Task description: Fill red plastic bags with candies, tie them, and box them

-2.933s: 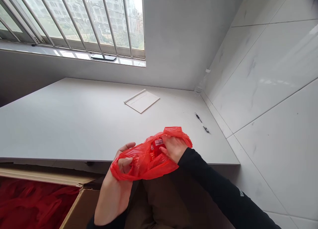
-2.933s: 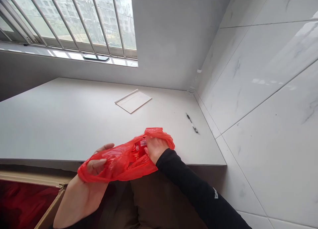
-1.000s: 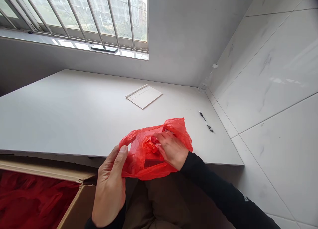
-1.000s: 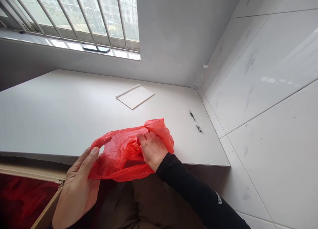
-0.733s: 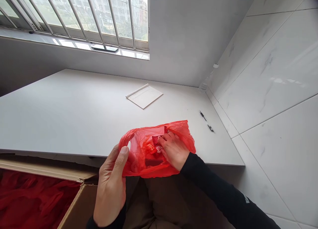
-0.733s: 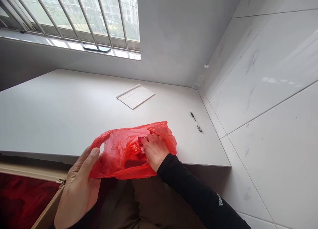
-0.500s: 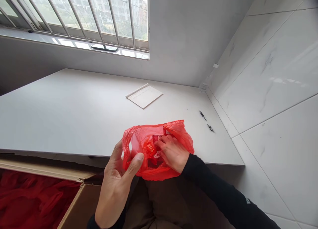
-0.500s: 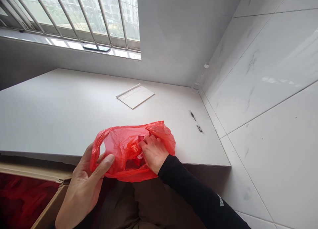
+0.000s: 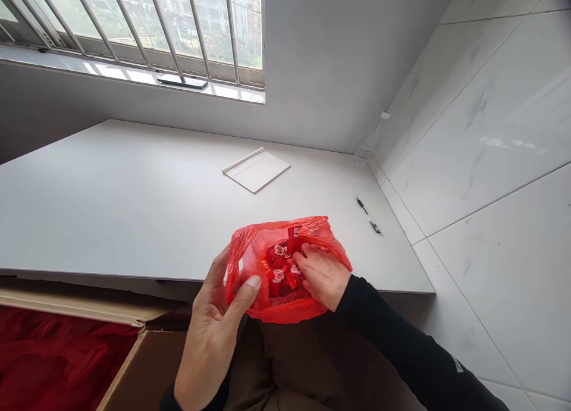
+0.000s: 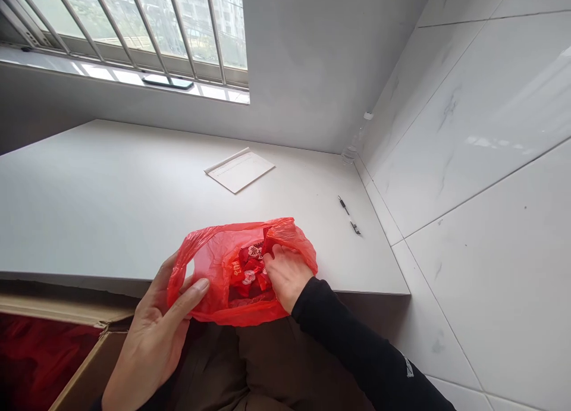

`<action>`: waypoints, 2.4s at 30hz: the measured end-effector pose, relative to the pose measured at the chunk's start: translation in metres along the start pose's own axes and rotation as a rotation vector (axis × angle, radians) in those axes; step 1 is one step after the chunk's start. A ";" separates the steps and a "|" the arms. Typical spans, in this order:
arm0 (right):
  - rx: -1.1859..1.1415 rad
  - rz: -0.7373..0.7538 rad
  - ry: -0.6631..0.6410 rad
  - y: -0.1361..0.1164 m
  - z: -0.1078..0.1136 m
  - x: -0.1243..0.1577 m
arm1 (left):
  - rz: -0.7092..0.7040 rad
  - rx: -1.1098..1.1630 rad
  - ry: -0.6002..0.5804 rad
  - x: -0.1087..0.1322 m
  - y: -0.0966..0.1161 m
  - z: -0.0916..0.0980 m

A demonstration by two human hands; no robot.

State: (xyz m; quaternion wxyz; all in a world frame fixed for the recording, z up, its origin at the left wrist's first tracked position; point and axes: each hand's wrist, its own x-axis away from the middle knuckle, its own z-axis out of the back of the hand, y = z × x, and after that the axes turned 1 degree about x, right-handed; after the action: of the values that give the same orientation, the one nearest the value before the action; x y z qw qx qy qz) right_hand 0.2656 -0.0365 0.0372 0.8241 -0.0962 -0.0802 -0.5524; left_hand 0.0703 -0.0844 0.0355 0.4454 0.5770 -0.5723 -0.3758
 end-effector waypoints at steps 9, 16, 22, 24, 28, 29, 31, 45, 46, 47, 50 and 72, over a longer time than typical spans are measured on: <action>-0.041 -0.099 0.109 0.006 0.000 -0.008 | -0.042 -0.012 0.022 -0.005 0.007 -0.005; -0.057 -0.200 0.193 0.009 0.011 -0.003 | -0.043 -0.042 0.009 -0.006 0.004 -0.003; 0.004 -0.236 0.170 0.002 0.020 0.003 | -0.042 -0.036 0.054 -0.007 0.005 0.000; 0.009 -0.186 0.134 -0.003 0.017 0.002 | -0.028 -0.045 0.044 -0.006 0.005 0.000; -0.019 0.002 0.103 -0.012 0.003 -0.007 | -0.035 -0.053 0.037 -0.006 0.005 0.000; -0.026 0.029 0.091 -0.013 0.000 -0.010 | -0.034 -0.054 0.035 -0.006 0.005 0.000; -0.036 0.054 0.072 -0.014 -0.005 -0.014 | -0.024 -0.056 0.022 -0.007 0.005 0.000; -0.021 -0.249 0.094 0.000 0.009 -0.034 | -0.038 -0.025 0.001 -0.004 0.005 -0.001; -0.016 -0.244 0.088 0.002 0.008 -0.036 | -0.035 -0.028 0.000 -0.004 0.005 -0.001; -0.011 -0.240 0.085 0.005 0.007 -0.038 | -0.031 -0.031 -0.002 -0.004 0.005 -0.002; 0.003 -0.252 0.091 0.011 0.008 -0.042 | -0.015 -0.030 -0.004 -0.002 0.006 -0.003; -0.141 0.028 0.208 -0.013 -0.003 -0.052 | -0.068 -0.104 0.080 -0.004 0.014 -0.006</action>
State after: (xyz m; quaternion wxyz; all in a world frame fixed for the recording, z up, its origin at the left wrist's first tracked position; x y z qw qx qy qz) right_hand 0.2340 0.0043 0.0233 0.8267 -0.0972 0.0461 -0.5523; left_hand 0.0707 -0.0791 0.0506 0.4842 0.5866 -0.5138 -0.3968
